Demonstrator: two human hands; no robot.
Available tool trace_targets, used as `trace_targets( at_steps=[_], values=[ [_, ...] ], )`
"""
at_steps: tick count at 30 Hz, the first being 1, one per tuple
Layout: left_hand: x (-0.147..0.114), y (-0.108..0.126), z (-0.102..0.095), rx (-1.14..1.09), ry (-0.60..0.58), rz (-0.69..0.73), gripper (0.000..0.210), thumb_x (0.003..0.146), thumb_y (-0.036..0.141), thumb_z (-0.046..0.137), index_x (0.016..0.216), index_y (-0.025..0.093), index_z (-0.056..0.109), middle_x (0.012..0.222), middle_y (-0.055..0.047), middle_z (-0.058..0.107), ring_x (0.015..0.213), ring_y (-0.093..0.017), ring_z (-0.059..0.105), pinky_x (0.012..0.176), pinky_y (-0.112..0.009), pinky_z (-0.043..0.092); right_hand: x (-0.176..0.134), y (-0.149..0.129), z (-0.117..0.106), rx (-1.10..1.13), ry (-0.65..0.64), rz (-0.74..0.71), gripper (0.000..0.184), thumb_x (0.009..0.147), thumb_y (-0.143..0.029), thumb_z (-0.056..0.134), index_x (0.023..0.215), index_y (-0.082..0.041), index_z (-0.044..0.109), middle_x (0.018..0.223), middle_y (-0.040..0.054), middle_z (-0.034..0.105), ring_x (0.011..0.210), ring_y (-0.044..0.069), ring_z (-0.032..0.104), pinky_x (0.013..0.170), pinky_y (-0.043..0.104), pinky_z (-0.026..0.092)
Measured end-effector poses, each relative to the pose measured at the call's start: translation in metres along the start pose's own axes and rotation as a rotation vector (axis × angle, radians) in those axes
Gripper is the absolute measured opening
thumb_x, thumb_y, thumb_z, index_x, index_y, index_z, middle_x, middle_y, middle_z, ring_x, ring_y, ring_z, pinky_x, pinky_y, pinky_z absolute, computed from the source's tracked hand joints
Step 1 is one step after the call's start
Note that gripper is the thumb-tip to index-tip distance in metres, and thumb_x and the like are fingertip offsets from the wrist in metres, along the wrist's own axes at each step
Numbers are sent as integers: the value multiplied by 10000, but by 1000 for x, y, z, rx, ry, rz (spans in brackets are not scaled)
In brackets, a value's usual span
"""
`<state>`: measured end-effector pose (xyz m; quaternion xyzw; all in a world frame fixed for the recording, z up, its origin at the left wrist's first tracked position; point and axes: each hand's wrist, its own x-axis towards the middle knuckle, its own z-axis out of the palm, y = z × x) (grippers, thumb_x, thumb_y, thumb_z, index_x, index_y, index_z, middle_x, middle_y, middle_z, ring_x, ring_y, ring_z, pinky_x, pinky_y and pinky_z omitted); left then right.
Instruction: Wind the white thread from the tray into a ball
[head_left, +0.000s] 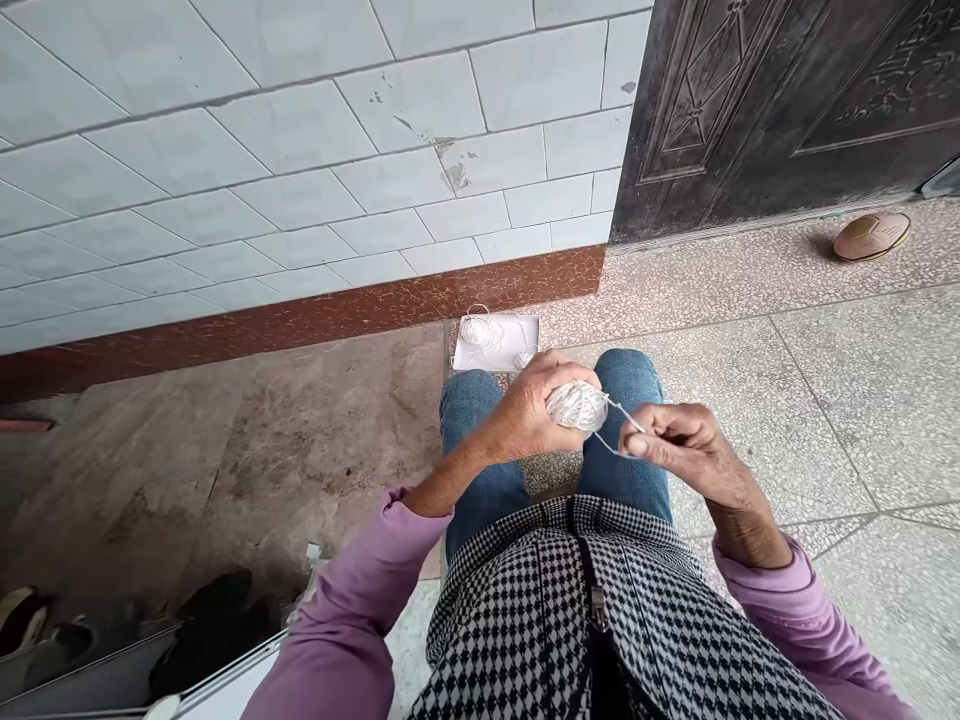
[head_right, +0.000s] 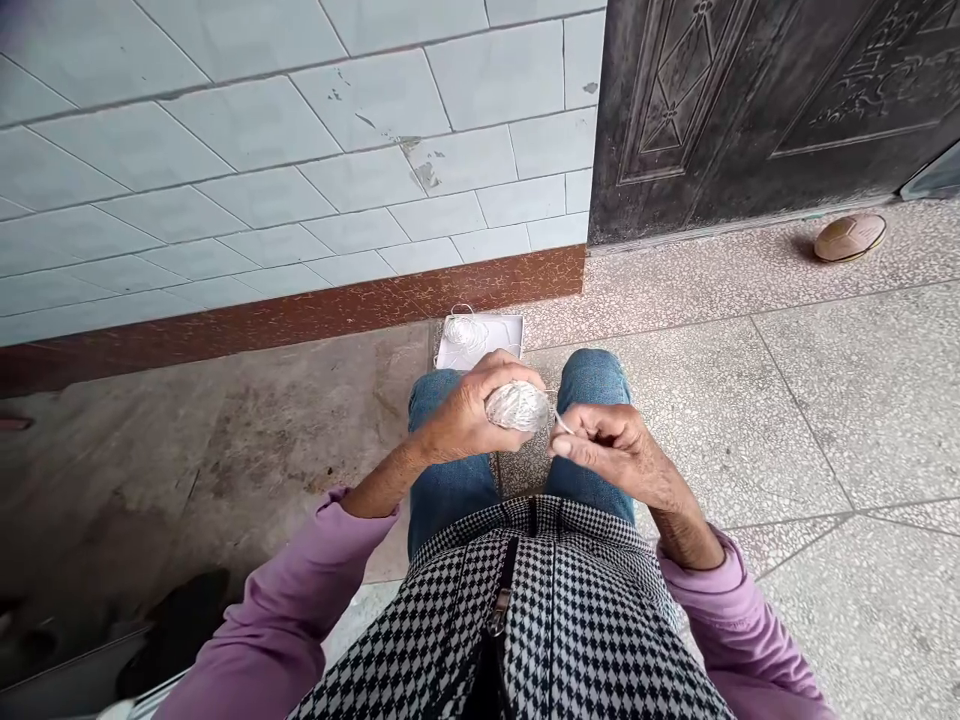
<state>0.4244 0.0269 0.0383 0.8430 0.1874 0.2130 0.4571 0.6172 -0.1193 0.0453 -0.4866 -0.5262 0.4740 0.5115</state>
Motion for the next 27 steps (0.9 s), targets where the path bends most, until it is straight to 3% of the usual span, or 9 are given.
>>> trace_targets(
  at_steps=[5, 7, 10, 14, 17, 20, 22, 24, 27],
  values=[
    [-6, 2, 10, -93, -186, -4, 525, 650, 193, 865, 1157, 251, 743, 1141, -55, 670, 1097, -281, 647, 1060, -484, 510, 22, 14, 4, -195, 397, -24, 448, 996, -636, 705, 815, -226, 700, 619, -22, 474, 575, 128, 383, 509, 282, 293],
    [-6, -2, 2, -256, -233, -58, 529, 647, 267, 897, 1153, 256, 743, 1126, -42, 683, 1047, -260, 658, 1039, -459, 520, 19, 25, 2, -252, 349, -16, 444, 997, -645, 695, 859, -223, 715, 664, -10, 545, 596, 132, 436, 530, 285, 336],
    [-5, -11, -12, -401, -186, -114, 517, 639, 345, 918, 1116, 245, 746, 1078, -29, 694, 976, -232, 652, 995, -417, 526, -3, 28, 0, -246, 118, 19, 420, 1067, -563, 624, 868, -210, 732, 688, -9, 597, 593, 122, 479, 551, 276, 383],
    [-6, -16, -6, -206, -127, -110, 464, 646, 267, 876, 1092, 234, 752, 1056, -33, 666, 993, -237, 638, 1016, -438, 505, -20, 8, -1, -113, -124, -10, 372, 1091, -501, 615, 921, -219, 788, 719, 8, 669, 603, 127, 547, 532, 269, 390],
    [-11, -11, 14, -157, -211, -92, 464, 631, 225, 876, 1080, 224, 759, 1082, -54, 668, 1046, -265, 645, 1030, -472, 503, -1, 4, 0, -142, 142, -31, 405, 1046, -556, 675, 819, -227, 736, 652, -2, 579, 579, 131, 467, 517, 283, 345],
    [-16, -8, 16, -354, -324, -114, 489, 616, 261, 919, 1077, 228, 758, 1111, -61, 711, 1050, -271, 673, 1022, -468, 519, 18, 21, 1, -248, 361, -39, 443, 1014, -623, 688, 813, -228, 700, 641, -17, 499, 586, 133, 384, 535, 293, 328],
    [-19, -11, 5, -539, -301, -174, 528, 604, 313, 941, 1091, 237, 752, 1115, -56, 732, 1018, -263, 690, 959, -429, 544, 15, 34, 4, -288, 270, -24, 435, 1034, -616, 656, 852, -224, 706, 678, -12, 542, 595, 132, 422, 558, 291, 363],
    [-22, -20, -10, -667, -226, -252, 554, 597, 348, 949, 1100, 241, 742, 1083, -44, 741, 962, -245, 694, 881, -383, 553, 2, 37, 8, -259, 38, 5, 404, 1080, -553, 604, 887, -217, 719, 722, -5, 604, 614, 130, 494, 584, 281, 409],
    [-30, -31, -13, -562, -169, -320, 546, 584, 339, 948, 1083, 230, 753, 1035, -35, 728, 931, -225, 670, 888, -373, 541, -17, 26, 13, -85, -286, 34, 368, 1113, -466, 575, 918, -209, 753, 728, -5, 645, 611, 118, 522, 571, 259, 422]
  ],
)
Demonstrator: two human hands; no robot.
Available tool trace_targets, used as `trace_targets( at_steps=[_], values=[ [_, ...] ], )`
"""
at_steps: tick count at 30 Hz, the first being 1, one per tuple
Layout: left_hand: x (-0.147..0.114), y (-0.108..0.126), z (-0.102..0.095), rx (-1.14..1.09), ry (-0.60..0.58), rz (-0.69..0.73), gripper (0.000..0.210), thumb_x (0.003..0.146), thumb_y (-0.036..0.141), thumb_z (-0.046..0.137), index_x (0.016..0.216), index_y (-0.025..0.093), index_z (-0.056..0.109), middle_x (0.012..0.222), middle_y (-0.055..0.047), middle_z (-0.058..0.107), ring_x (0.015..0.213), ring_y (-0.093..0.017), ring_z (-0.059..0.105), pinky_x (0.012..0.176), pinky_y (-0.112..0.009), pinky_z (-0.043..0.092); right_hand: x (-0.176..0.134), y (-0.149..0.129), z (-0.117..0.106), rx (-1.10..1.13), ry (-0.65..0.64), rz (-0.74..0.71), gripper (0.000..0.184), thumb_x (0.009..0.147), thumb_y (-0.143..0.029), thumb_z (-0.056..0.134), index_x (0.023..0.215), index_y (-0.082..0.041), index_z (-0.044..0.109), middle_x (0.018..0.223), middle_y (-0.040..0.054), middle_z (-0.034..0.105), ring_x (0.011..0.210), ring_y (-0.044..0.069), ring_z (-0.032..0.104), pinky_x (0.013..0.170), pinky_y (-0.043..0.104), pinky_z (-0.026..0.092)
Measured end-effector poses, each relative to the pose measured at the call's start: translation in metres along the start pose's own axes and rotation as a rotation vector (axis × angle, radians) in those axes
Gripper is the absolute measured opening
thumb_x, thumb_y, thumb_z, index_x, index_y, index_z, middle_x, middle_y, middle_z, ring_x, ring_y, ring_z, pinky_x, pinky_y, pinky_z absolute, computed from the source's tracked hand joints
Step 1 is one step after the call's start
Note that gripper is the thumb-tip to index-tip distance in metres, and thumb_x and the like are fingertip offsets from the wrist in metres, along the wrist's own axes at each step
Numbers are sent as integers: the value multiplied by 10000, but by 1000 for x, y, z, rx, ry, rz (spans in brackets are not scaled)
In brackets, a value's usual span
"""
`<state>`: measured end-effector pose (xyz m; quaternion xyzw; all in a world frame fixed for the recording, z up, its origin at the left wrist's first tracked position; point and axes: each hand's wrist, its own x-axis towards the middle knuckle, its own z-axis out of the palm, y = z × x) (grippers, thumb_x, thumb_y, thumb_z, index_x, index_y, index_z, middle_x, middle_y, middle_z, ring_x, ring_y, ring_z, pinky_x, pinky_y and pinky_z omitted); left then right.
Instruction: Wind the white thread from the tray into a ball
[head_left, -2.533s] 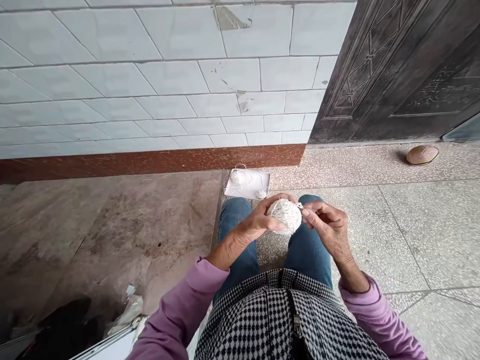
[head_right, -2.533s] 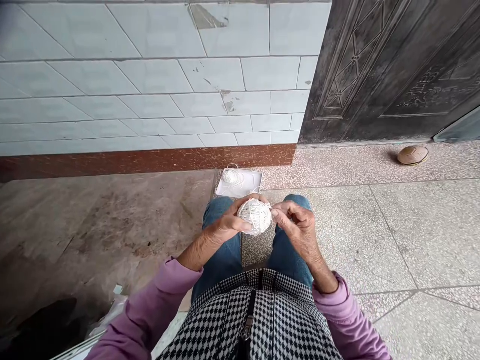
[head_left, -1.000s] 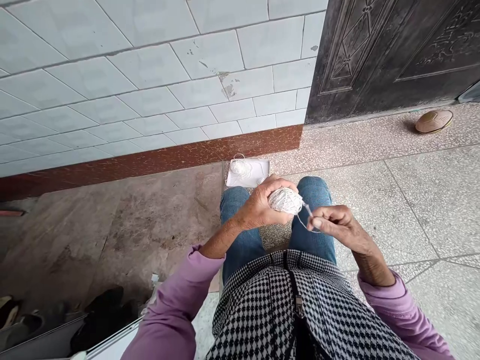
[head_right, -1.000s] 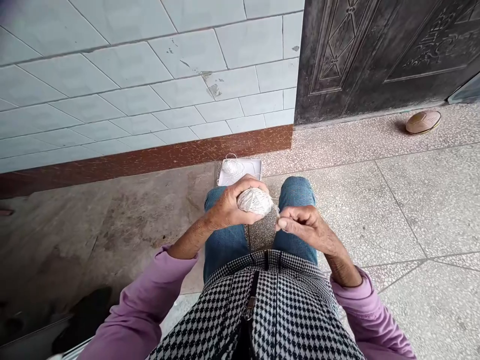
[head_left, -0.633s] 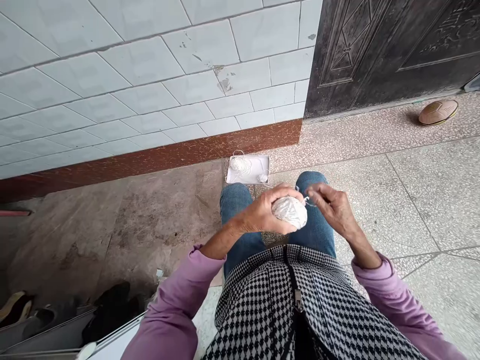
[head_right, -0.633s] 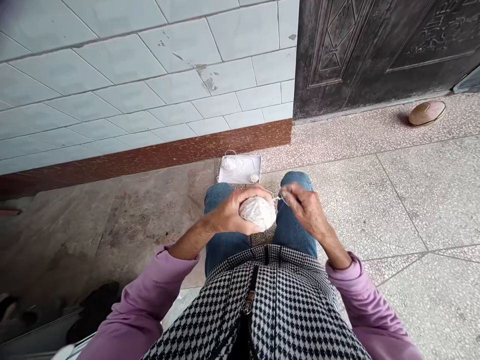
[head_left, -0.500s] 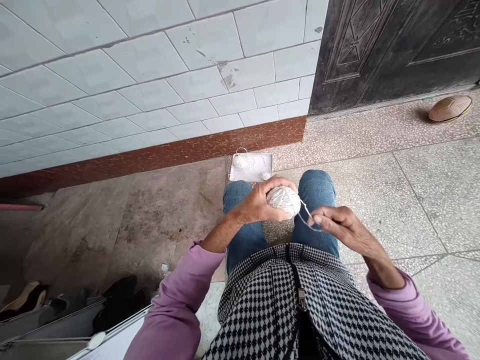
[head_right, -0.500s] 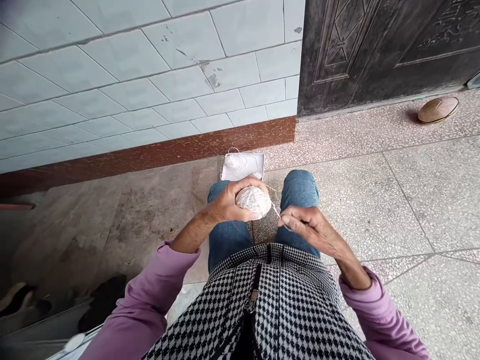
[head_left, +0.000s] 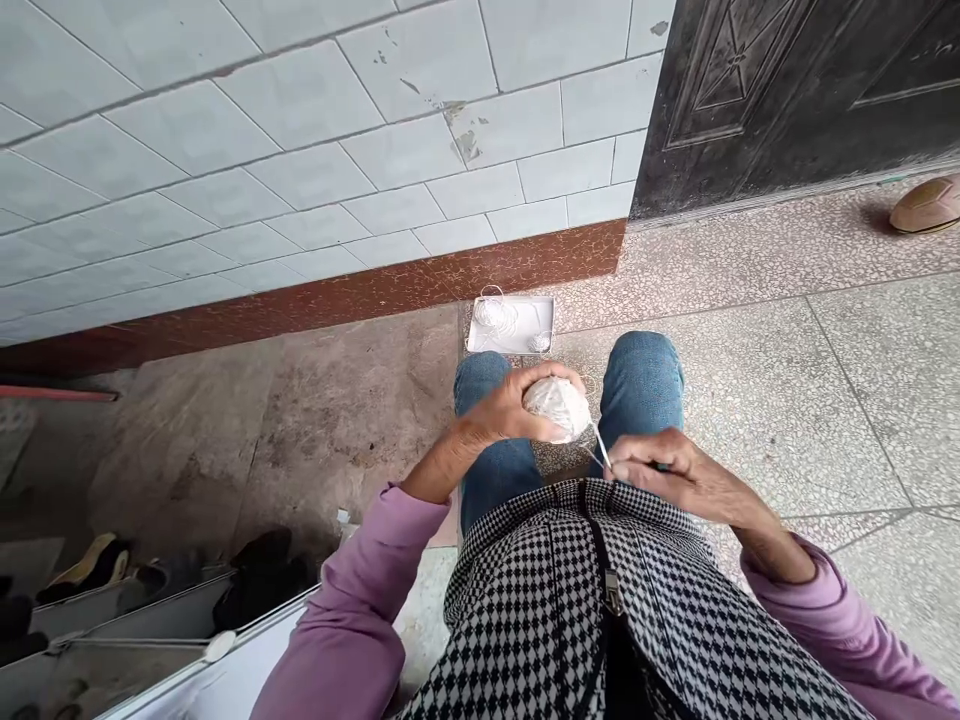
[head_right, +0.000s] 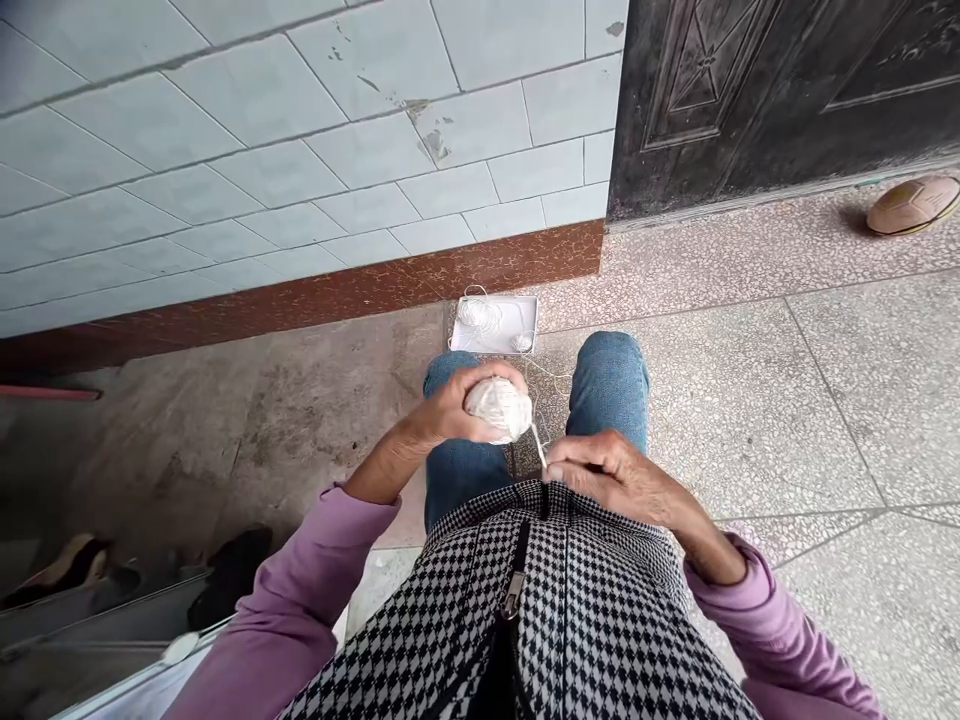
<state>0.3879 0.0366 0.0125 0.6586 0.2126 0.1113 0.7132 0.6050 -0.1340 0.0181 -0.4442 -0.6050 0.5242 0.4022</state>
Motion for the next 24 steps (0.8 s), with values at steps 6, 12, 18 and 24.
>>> trace_targets(
  at_steps=[6, 12, 18, 24],
  values=[
    [-20, -27, 40, 112, -136, -44, 497, 577, 291, 950, 1040, 210, 789, 1104, -70, 731, 1054, -268, 669, 1050, -461, 498, 25, 18, -6, 11, 455, 27, 460, 985, -591, 734, 742, -214, 634, 641, -23, 532, 585, 124, 456, 534, 266, 372],
    [-34, -31, 11, -269, 104, -108, 599, 575, 374, 967, 1109, 219, 746, 988, -26, 720, 849, -206, 657, 822, -349, 535, 14, 28, 7, -31, 16, 67, 381, 1102, -489, 582, 918, -198, 746, 775, 14, 680, 688, 140, 599, 643, 276, 470],
    [-27, -31, 26, 134, 4, -73, 524, 566, 287, 956, 1051, 195, 777, 1109, -75, 720, 1071, -273, 664, 1073, -462, 483, 41, 4, 1, 12, 292, 50, 507, 1052, -639, 616, 768, -220, 632, 645, -15, 521, 593, 129, 434, 537, 279, 344],
    [-36, -14, 11, -241, 66, -56, 577, 552, 338, 989, 1070, 217, 763, 1070, -48, 742, 946, -235, 687, 890, -367, 550, 36, 31, -4, -171, 221, 112, 549, 1063, -680, 561, 833, -197, 683, 741, 20, 623, 665, 146, 537, 634, 295, 433]
  ],
)
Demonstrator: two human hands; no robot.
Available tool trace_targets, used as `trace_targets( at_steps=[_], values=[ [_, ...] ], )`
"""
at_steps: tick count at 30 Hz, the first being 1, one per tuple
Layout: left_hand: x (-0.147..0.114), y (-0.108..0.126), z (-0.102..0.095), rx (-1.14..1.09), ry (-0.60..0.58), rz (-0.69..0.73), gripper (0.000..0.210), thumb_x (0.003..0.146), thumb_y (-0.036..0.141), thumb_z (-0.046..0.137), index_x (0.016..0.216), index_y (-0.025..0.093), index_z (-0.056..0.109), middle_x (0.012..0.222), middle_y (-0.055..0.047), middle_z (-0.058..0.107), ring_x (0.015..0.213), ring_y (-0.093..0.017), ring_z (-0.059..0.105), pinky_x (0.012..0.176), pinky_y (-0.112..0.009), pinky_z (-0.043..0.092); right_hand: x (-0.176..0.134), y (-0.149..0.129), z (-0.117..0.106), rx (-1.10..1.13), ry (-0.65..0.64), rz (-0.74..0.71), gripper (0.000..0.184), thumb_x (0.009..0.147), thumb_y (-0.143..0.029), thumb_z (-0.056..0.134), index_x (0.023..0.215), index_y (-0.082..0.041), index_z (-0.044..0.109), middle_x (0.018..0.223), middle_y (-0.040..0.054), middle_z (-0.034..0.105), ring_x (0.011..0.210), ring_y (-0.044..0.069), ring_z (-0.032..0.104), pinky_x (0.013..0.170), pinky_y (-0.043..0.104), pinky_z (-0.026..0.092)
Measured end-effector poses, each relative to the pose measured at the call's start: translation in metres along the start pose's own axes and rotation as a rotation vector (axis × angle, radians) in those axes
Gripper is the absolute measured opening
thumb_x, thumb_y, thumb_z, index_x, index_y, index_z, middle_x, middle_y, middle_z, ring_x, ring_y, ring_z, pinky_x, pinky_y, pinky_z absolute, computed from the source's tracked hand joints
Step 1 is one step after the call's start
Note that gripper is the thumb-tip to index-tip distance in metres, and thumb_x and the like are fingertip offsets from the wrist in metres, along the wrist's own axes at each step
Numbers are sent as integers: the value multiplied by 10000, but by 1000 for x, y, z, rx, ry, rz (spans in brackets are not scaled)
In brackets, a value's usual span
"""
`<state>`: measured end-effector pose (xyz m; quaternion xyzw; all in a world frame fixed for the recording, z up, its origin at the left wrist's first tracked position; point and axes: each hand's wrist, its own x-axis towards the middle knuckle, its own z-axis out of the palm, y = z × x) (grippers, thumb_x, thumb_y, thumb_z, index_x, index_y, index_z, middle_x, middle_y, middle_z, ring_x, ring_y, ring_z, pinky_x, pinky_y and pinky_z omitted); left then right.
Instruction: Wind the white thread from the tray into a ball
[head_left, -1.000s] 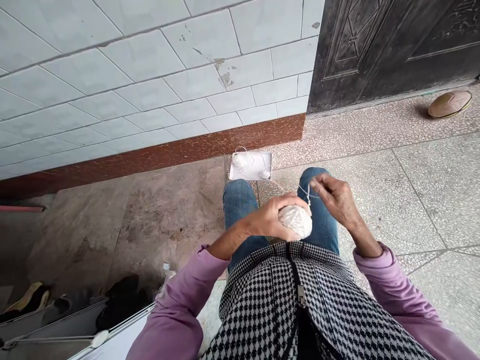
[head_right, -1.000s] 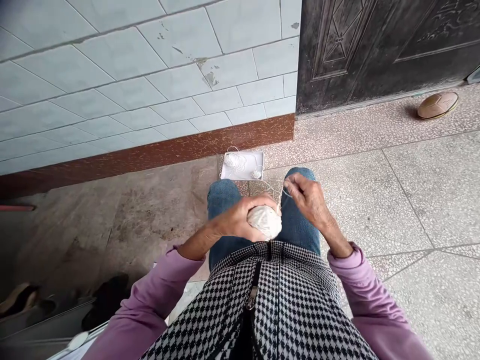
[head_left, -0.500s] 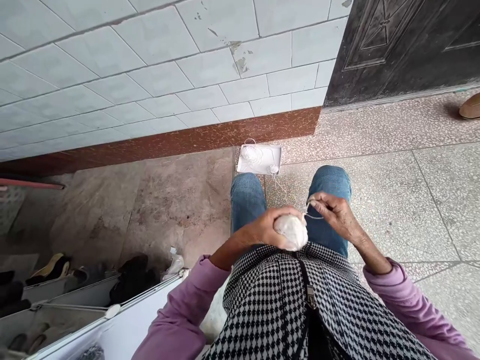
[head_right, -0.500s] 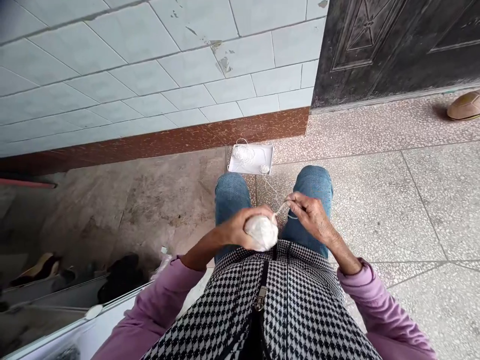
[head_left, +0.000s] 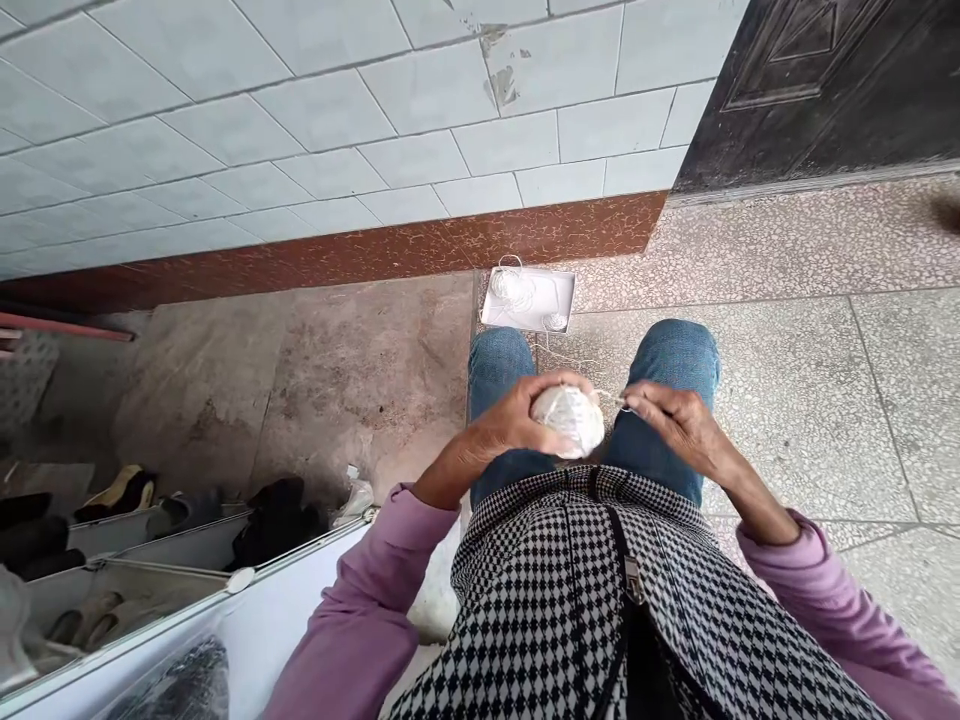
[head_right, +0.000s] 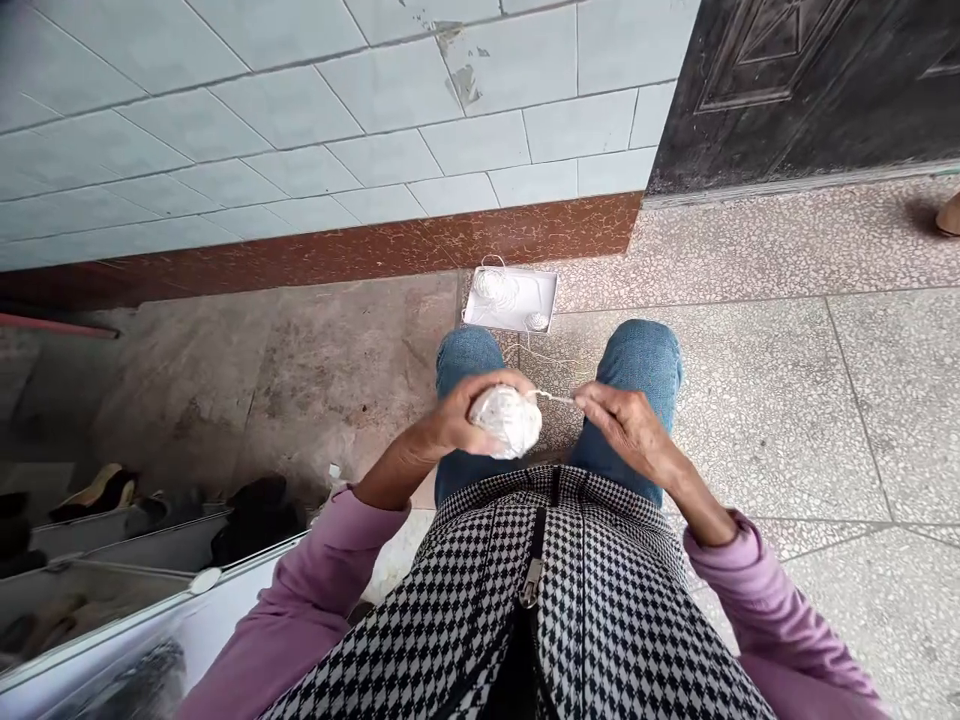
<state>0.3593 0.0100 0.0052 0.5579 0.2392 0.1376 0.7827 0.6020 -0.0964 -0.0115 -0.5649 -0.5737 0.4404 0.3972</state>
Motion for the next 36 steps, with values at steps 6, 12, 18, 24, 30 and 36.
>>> trace_targets(
  at_steps=[6, 12, 18, 24, 30, 36],
  values=[
    [8, -8, -15, 132, 88, -3, 537, 575, 312, 971, 1061, 204, 768, 1033, -46, 729, 941, -228, 657, 922, -371, 527, -25, -37, -9, 353, -334, -79, 409, 1098, -518, 612, 889, -204, 771, 619, -40, 522, 519, 91, 374, 518, 262, 330],
    [5, -13, 13, 211, -90, -8, 510, 607, 283, 960, 1085, 209, 798, 1131, -76, 745, 1070, -281, 676, 1049, -427, 493, 16, -17, -10, 68, 352, -43, 453, 1013, -619, 694, 809, -215, 685, 628, -25, 501, 557, 119, 405, 542, 284, 327],
    [-9, 0, -12, -117, 27, -43, 542, 573, 307, 959, 1078, 225, 779, 1004, -31, 738, 866, -218, 669, 809, -332, 523, -15, 3, -15, 77, -76, 16, 455, 1046, -596, 648, 870, -189, 750, 746, 23, 638, 649, 132, 544, 609, 275, 432],
    [6, -10, -4, 309, 21, 11, 483, 585, 247, 943, 1042, 209, 790, 1077, -63, 725, 1025, -257, 654, 1030, -418, 480, -31, -22, -13, 496, -125, 103, 481, 1054, -592, 650, 783, -200, 715, 500, -81, 338, 432, 69, 221, 436, 249, 202],
    [-3, -13, 16, 147, -149, -112, 524, 604, 335, 947, 1082, 197, 781, 1091, -74, 737, 1016, -262, 672, 971, -400, 505, 14, 3, -18, 101, 372, 7, 624, 924, -746, 735, 632, -204, 632, 547, -24, 443, 513, 100, 361, 483, 266, 252],
    [-13, -5, -16, 23, -91, -195, 552, 543, 376, 932, 1034, 181, 772, 984, -50, 738, 877, -232, 662, 834, -350, 524, -2, 22, -38, 165, 232, 182, 692, 841, -782, 790, 550, -208, 536, 500, -45, 341, 473, 84, 259, 466, 283, 170]
  ],
)
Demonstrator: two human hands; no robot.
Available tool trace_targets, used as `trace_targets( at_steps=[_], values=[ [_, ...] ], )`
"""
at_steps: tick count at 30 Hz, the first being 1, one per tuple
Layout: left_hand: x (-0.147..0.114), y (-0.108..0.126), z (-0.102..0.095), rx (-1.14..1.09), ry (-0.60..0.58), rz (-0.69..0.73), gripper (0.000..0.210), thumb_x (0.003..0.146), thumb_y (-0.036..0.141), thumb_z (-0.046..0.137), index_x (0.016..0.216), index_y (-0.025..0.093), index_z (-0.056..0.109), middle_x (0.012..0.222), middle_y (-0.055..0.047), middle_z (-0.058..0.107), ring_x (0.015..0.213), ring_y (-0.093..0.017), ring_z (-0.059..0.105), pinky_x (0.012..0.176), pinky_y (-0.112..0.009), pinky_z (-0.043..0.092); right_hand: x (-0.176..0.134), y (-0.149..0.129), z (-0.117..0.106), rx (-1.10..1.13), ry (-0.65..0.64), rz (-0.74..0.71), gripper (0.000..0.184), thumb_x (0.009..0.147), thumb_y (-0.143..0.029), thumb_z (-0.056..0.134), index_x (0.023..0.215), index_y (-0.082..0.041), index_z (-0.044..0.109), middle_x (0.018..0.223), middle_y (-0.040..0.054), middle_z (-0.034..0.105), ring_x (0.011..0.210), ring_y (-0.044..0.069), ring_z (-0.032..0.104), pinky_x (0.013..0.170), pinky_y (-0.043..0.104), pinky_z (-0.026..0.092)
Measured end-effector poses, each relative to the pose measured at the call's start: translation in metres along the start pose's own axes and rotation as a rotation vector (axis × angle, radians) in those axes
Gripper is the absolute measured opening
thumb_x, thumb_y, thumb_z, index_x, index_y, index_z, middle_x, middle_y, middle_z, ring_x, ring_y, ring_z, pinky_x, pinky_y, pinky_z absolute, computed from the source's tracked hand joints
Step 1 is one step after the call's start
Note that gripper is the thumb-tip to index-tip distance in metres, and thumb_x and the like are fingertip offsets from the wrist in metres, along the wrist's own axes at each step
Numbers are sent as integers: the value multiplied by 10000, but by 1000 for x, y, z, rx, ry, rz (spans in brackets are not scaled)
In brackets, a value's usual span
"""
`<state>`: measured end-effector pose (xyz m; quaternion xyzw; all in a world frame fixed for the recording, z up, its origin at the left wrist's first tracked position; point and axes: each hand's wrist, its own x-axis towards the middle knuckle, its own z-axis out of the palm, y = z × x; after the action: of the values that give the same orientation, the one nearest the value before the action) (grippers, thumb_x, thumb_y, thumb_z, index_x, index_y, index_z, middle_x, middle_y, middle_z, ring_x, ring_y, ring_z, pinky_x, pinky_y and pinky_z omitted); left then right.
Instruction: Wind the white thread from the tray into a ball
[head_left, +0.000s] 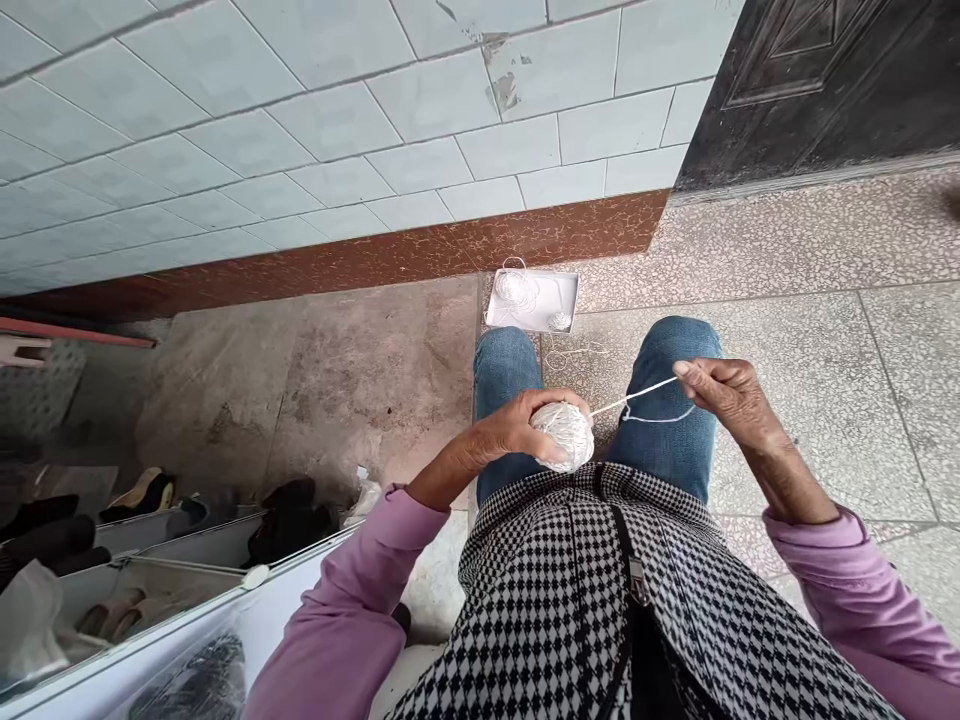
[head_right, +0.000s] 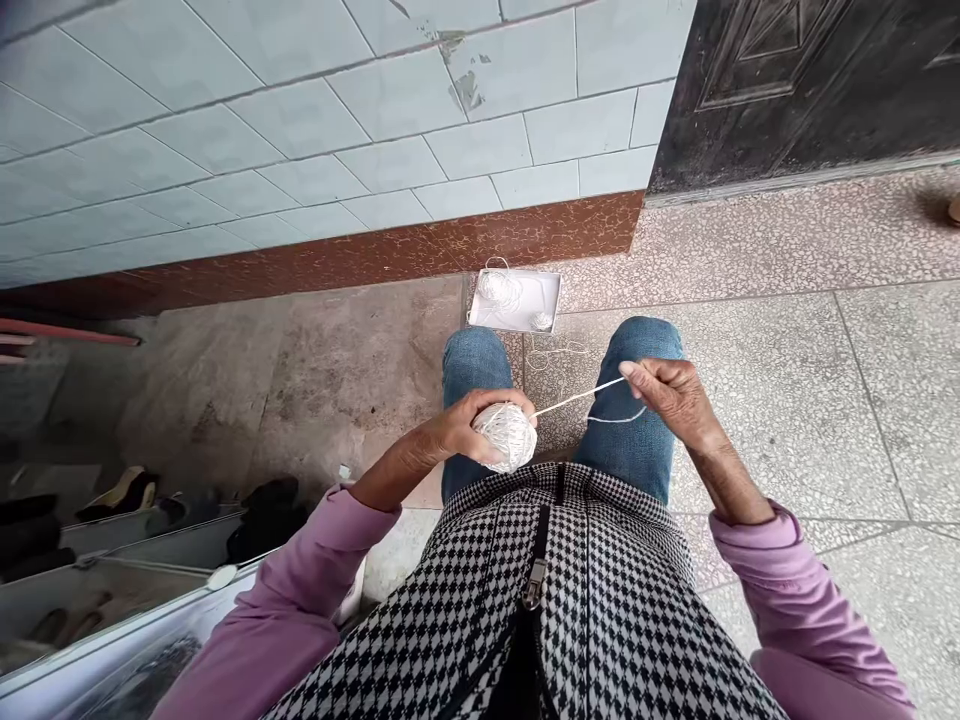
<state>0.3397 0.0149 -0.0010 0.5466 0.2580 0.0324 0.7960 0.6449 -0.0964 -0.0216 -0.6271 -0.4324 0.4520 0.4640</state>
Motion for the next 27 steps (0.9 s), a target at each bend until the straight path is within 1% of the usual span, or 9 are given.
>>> trace_targets(
  at_steps=[4, 7, 10, 13, 16, 18, 23, 25, 27],
  values=[
    [5, 4, -9, 240, -7, -11, 553, 550, 366, 951, 1044, 186, 778, 1007, -44, 746, 933, -244, 673, 882, -353, 525, -3, -3, -25, 37, 10, 65, 723, 818, -789, 807, 528, -208, 486, 510, -47, 316, 474, 75, 229, 472, 292, 142],
    [8, 6, -15, 388, 8, 25, 537, 570, 378, 954, 1048, 202, 785, 1024, -39, 749, 951, -246, 679, 923, -359, 517, 8, -4, -46, 61, -24, 93, 716, 792, -764, 845, 526, -210, 478, 518, -52, 311, 474, 69, 208, 472, 294, 120],
    [6, 4, -30, 491, 107, 80, 513, 563, 369, 961, 1022, 205, 799, 1028, -40, 753, 969, -250, 678, 939, -354, 505, 28, 1, -72, 71, -71, 102, 684, 780, -729, 876, 534, -221, 490, 511, -58, 300, 472, 70, 195, 467, 297, 106],
    [-2, 2, -45, 481, 223, 55, 485, 554, 352, 952, 990, 194, 810, 969, -32, 762, 926, -240, 676, 870, -323, 511, 52, 11, -95, -2, -37, 58, 701, 765, -702, 905, 522, -235, 443, 496, -56, 289, 476, 74, 196, 467, 311, 104],
    [-7, 0, -49, 332, 275, 1, 519, 553, 345, 954, 1029, 186, 822, 917, -26, 774, 864, -224, 681, 779, -290, 521, 75, 21, -113, -145, 53, -25, 673, 818, -659, 889, 519, -229, 464, 503, -29, 360, 488, 76, 261, 477, 324, 151],
    [-5, 0, -46, 126, 316, 23, 560, 570, 358, 963, 1079, 177, 819, 938, -45, 790, 850, -227, 700, 770, -298, 546, 87, 26, -122, -229, 153, -111, 619, 869, -624, 859, 532, -225, 525, 507, -15, 407, 483, 83, 302, 471, 331, 179],
    [12, 5, -37, -487, 496, 293, 686, 662, 563, 967, 1200, 185, 771, 1155, -131, 806, 1048, -276, 745, 875, -341, 601, 92, 46, -150, -470, 379, -279, 522, 951, -599, 783, 614, -227, 639, 482, -10, 449, 467, 99, 351, 460, 319, 233],
    [21, 8, -33, -614, 558, 361, 734, 662, 633, 963, 1217, 197, 757, 1210, -142, 793, 1039, -260, 736, 864, -327, 605, 82, 61, -159, -588, 429, -278, 534, 975, -615, 742, 626, -222, 648, 480, -1, 470, 473, 106, 381, 485, 314, 265],
    [30, 10, -27, -667, 571, 368, 763, 656, 650, 961, 1225, 192, 744, 1238, -157, 779, 1033, -264, 727, 860, -333, 606, 67, 76, -160, -687, 386, -181, 551, 958, -630, 738, 604, -220, 639, 485, 18, 523, 471, 125, 423, 501, 319, 292]
  ],
)
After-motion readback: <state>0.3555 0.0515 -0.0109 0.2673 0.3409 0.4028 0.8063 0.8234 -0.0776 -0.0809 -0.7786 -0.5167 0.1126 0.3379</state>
